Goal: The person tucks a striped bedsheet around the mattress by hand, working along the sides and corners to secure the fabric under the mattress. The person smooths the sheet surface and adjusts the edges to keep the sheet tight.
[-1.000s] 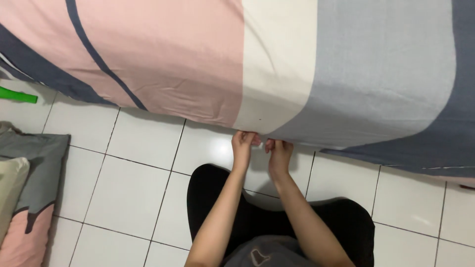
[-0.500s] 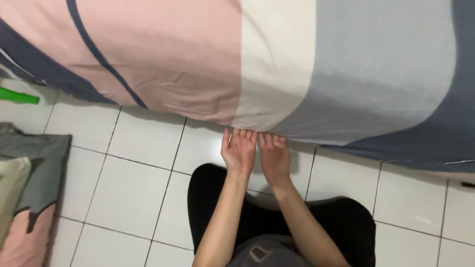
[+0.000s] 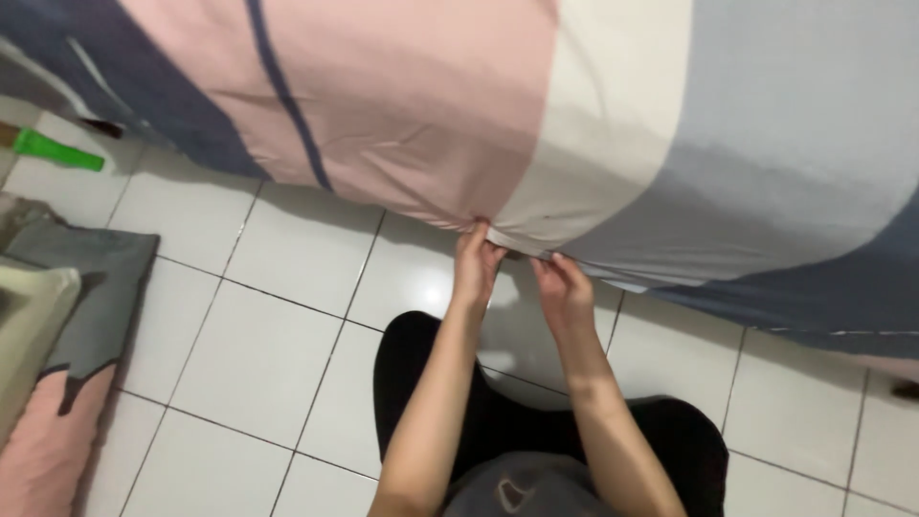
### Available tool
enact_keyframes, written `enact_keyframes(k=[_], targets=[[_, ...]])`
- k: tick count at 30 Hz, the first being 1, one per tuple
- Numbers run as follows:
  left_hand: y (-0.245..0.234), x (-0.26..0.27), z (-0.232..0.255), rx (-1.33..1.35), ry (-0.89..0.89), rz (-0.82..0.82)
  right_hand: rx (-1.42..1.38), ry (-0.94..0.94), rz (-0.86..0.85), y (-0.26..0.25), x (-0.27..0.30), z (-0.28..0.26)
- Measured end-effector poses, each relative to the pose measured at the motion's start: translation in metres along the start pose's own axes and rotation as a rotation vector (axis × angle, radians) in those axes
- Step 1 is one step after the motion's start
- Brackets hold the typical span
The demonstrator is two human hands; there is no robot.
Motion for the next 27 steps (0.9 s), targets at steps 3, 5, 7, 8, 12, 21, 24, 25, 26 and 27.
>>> enact_keyframes(k=[3,5,7,8,12,21,24,25,26,27], targets=[[-0.017,0.011,0.022,-0.324,0.011,0.161,0.151,-0.006,0.010,0.027,0.019,-0.014],[0.011,0.025,0.056,-0.302,0.061,0.147,0.128,0.010,0.019,0.025,0.017,-0.010],[0.026,0.039,0.085,-0.282,0.112,0.137,0.106,0.031,0.028,0.032,0.022,-0.004],[0.029,0.039,0.094,-0.120,0.120,0.137,0.024,0.046,0.072,0.039,0.022,-0.003],[0.054,0.040,0.118,-0.027,0.101,0.087,-0.103,0.047,0.127,0.061,0.021,0.000],[0.035,-0.002,0.109,-0.422,-0.077,0.282,-0.058,0.025,0.183,0.057,0.001,0.014],[0.040,0.000,0.111,-0.406,-0.070,0.232,-0.064,0.022,0.215,0.060,-0.002,0.020],[0.040,0.002,0.109,-0.403,-0.061,0.236,-0.060,0.028,0.207,0.069,0.001,0.020],[0.042,0.001,0.110,-0.369,-0.022,0.228,-0.060,0.045,0.219,0.077,0.002,0.020],[0.045,0.000,0.111,-0.335,0.016,0.218,-0.059,0.062,0.231,0.086,0.002,0.020]])
Point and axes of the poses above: each hand's wrist, its own x-axis away from the middle knuckle, its own y-axis out of the palm, z = x × y, the point moved 5 cm from there along -x, towards the middle knuckle, and after that the axes turned 14 degrees about x, right-handed, at the moved point
